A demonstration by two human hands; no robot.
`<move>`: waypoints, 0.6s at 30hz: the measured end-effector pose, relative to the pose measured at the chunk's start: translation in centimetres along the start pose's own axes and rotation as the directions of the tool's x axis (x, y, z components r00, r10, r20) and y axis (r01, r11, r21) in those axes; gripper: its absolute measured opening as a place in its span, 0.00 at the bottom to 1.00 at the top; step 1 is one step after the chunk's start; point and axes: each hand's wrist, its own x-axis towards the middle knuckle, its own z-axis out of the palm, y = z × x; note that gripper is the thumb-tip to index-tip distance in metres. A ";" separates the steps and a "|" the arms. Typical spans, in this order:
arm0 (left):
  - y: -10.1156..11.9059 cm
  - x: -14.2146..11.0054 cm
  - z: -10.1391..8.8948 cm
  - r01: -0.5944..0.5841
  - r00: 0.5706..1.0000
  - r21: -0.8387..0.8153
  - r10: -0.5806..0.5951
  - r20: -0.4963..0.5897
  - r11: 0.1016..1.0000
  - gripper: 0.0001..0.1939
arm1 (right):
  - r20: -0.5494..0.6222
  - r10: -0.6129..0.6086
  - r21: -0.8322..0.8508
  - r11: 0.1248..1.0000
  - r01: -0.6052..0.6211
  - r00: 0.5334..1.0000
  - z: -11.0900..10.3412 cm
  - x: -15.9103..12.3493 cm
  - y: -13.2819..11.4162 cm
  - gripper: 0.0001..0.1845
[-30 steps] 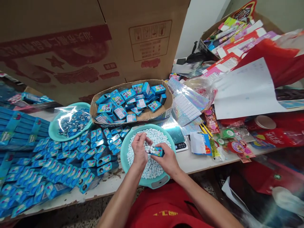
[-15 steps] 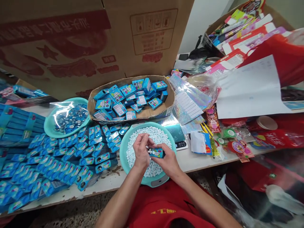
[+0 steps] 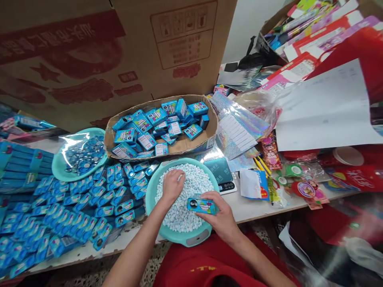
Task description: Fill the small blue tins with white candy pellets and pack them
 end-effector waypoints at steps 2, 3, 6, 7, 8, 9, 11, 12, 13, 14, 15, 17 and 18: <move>-1.7 0.9 2.5 -0.174 0.980 0.197 0.150 0.129 0.965 0.11 | 0.010 0.017 -0.006 1.000 -0.017 1.000 -0.4 -0.5 0.1 0.17; -2.2 1.0 3.7 -0.227 0.968 0.257 0.189 0.165 0.939 0.13 | 0.023 0.027 -0.013 1.000 -0.026 0.999 -0.5 -0.7 0.2 0.17; -2.2 0.2 5.9 -0.276 0.954 0.408 0.195 0.229 0.870 0.17 | 0.061 0.063 -0.048 0.997 -0.060 0.996 -0.5 -1.2 0.5 0.16; -2.0 -0.3 6.0 -0.279 0.950 0.445 0.178 0.255 0.851 0.16 | 0.072 0.074 -0.061 0.996 -0.070 0.995 -0.4 -1.3 0.6 0.16; -2.0 -1.0 5.9 -0.282 0.946 0.469 0.160 0.283 0.837 0.14 | 0.080 0.086 -0.072 0.994 -0.080 0.993 -0.3 -1.3 0.8 0.16; -2.0 -1.7 5.6 -0.281 0.942 0.479 0.142 0.305 0.832 0.12 | 0.081 0.096 -0.082 0.993 -0.089 0.992 -0.2 -1.3 0.9 0.16; -2.5 -2.9 4.6 -0.240 0.949 0.452 0.109 0.297 0.859 0.09 | 0.061 0.114 -0.101 0.989 -0.108 0.992 0.0 -1.3 1.0 0.16; -2.8 -3.4 4.1 -0.196 0.960 0.402 0.092 0.265 0.894 0.08 | 0.043 0.124 -0.112 0.987 -0.118 0.991 0.2 -1.2 1.0 0.16; -3.2 -3.7 3.7 -0.141 0.973 0.322 0.072 0.218 0.936 0.06 | 0.023 0.131 -0.122 0.984 -0.127 0.991 0.3 -1.1 1.0 0.17; -3.4 -3.9 3.4 -0.077 0.986 0.216 0.042 0.164 0.973 0.05 | 0.005 0.133 -0.133 0.982 -0.131 0.991 0.4 -1.0 1.0 0.17; -3.6 -3.9 3.1 -0.001 0.994 0.095 -0.009 0.105 0.995 0.04 | -0.007 0.130 -0.147 0.981 -0.129 0.992 0.5 -0.8 0.9 0.18; -3.2 -3.6 2.7 0.194 0.981 -0.138 -0.193 0.020 0.971 0.07 | -0.022 0.114 -0.178 0.977 -0.116 0.993 0.6 -0.5 0.8 0.18; -2.6 -3.3 2.5 0.304 0.950 -0.242 -0.312 0.008 0.921 0.09 | -0.032 0.103 -0.193 0.975 -0.107 0.994 0.6 -0.3 0.8 0.18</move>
